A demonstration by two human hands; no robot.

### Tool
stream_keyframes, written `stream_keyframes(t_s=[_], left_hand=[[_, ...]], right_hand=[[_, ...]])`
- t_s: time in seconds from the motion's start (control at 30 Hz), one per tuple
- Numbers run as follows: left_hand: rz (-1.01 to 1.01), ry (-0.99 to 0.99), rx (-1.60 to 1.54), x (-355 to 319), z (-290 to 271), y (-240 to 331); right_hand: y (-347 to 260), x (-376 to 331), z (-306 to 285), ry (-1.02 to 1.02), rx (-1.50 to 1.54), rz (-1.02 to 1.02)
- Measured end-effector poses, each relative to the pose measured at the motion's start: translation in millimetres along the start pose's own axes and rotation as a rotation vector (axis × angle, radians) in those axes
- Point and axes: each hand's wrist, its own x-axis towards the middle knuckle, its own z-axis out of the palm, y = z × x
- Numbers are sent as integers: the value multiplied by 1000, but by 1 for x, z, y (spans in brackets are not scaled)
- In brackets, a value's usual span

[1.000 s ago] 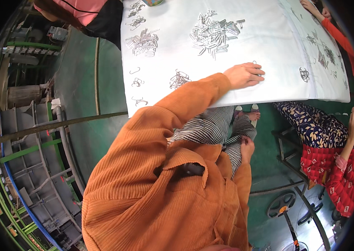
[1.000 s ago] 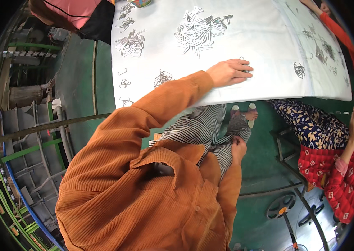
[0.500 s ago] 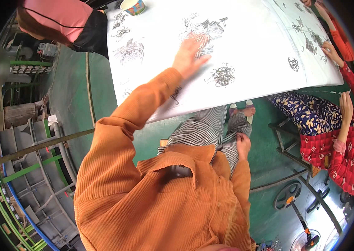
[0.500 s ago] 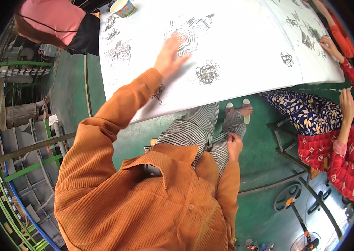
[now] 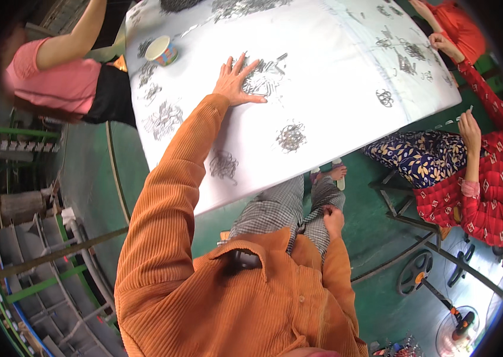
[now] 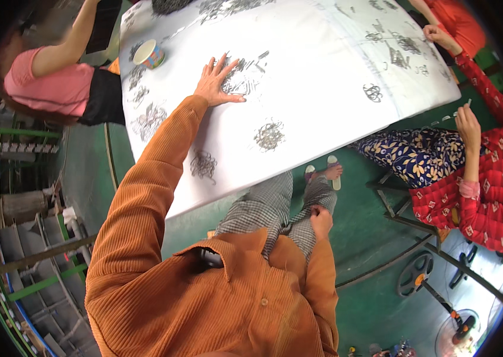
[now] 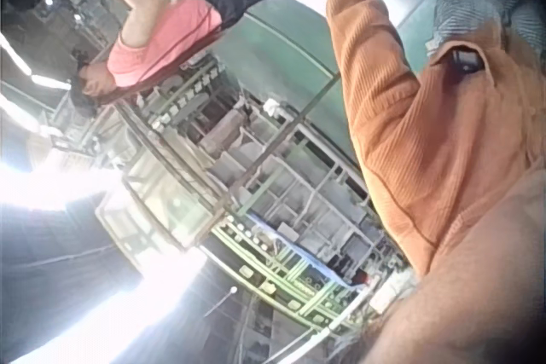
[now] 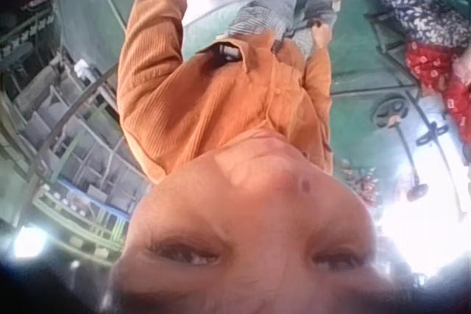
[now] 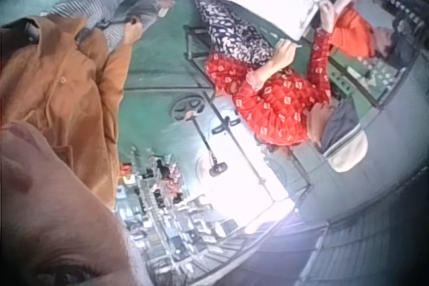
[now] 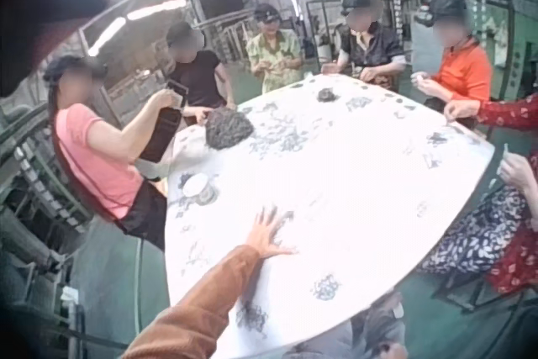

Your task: The person sits at a large table covered with a white sheet, surrounded by other workers. They use their hands to pick up small metal clips from a mixed pile, separate them into two distinct types, and place them into separate piles on the table.

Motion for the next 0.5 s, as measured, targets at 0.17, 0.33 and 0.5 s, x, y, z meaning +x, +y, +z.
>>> stream_keyframes(t_s=[0.17, 0.33, 0.5], left_hand=[[99, 18, -51, 31, 6, 9], [166, 85, -108, 58, 9, 54], [140, 123, -139, 78, 24, 76]], right_hand=[[-1, -7, -2, 63, 14, 51], [0, -9, 0, 85, -42, 69], [-8, -7, 0, 47, -45, 88]])
